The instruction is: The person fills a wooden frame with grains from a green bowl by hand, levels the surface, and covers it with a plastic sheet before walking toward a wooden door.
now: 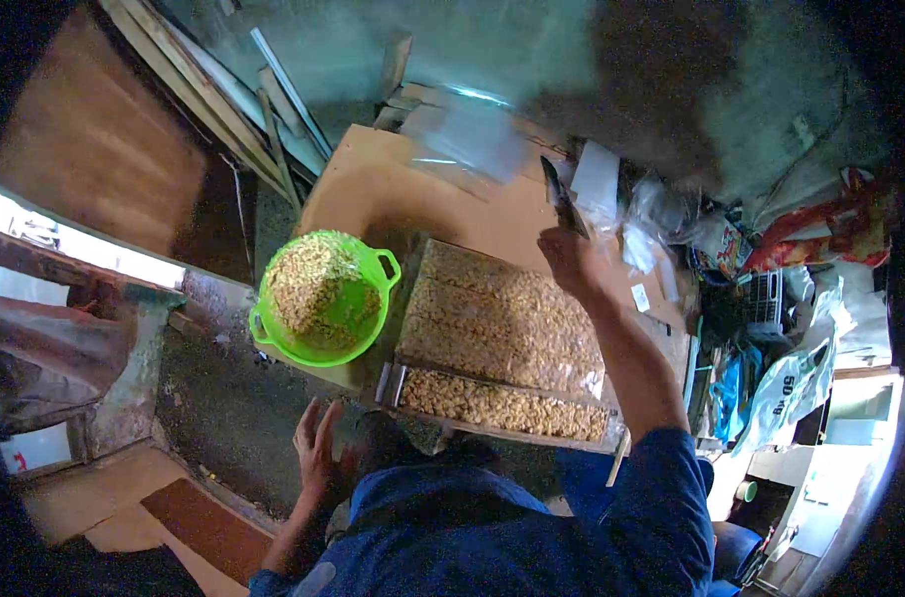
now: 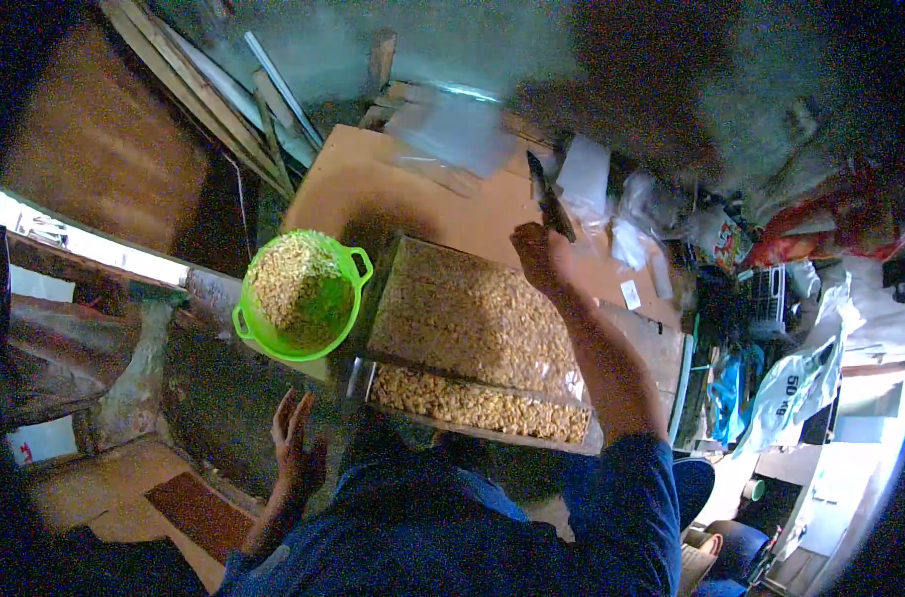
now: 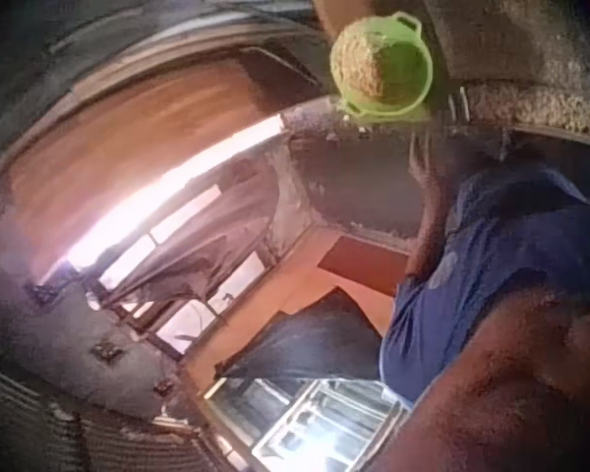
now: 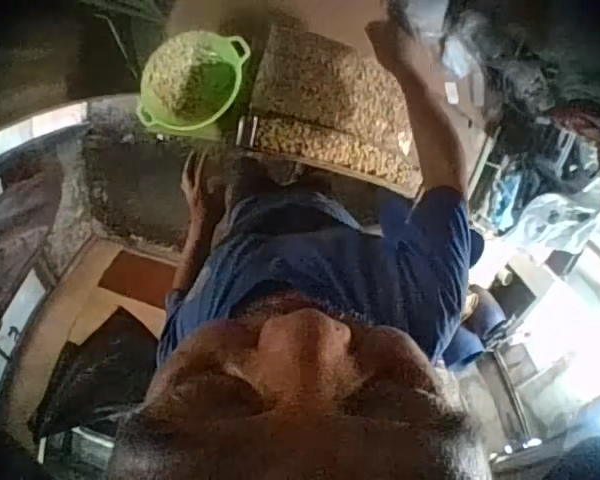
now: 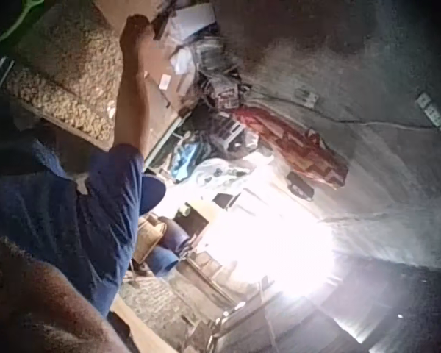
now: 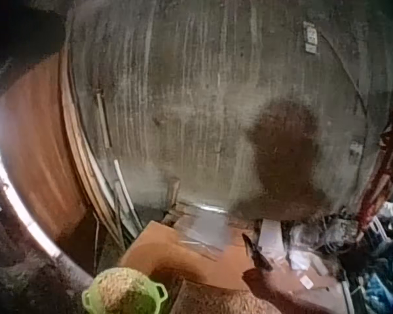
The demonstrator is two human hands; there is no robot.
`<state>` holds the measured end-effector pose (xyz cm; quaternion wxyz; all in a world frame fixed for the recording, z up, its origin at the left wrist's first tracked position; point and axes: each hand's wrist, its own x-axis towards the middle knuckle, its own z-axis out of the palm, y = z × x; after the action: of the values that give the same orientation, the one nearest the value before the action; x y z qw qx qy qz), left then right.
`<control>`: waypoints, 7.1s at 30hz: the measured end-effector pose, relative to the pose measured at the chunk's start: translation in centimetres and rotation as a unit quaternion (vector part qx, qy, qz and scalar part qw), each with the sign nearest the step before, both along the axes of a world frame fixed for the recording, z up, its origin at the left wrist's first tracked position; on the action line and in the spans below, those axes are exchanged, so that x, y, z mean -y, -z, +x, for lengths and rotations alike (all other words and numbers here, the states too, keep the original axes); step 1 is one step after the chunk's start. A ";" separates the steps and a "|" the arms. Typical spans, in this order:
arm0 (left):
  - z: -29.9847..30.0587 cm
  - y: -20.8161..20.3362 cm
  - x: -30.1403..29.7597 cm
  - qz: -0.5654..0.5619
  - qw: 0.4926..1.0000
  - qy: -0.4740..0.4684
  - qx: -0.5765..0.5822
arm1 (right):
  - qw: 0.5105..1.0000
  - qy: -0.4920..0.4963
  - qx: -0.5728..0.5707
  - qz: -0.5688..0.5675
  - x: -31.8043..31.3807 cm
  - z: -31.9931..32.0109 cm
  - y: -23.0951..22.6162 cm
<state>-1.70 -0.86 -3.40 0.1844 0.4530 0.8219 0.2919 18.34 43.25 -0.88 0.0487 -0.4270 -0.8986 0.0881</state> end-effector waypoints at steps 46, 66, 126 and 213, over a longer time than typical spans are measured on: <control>-1.8 -0.1 0.1 -0.074 0.997 0.005 0.009 | 0.934 0.284 -0.213 0.035 -15.2 17.8 10.6; 10.0 -10.8 -11.2 0.102 0.930 0.311 0.166 | 0.937 -0.135 -0.316 -0.069 25.0 12.0 -6.3; 14.3 -9.0 -6.6 -0.137 0.826 0.260 0.481 | 0.713 -0.065 -0.307 -0.626 28.5 17.0 -5.1; 4.4 -1.7 -9.0 0.041 0.983 0.140 -0.110 | 0.858 0.352 -0.297 -0.229 21.9 20.7 3.4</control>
<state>2.70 8.15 -1.69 0.1136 0.5998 0.7532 0.2450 39.09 21.35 -4.28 0.2419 -0.6675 -0.5859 0.3906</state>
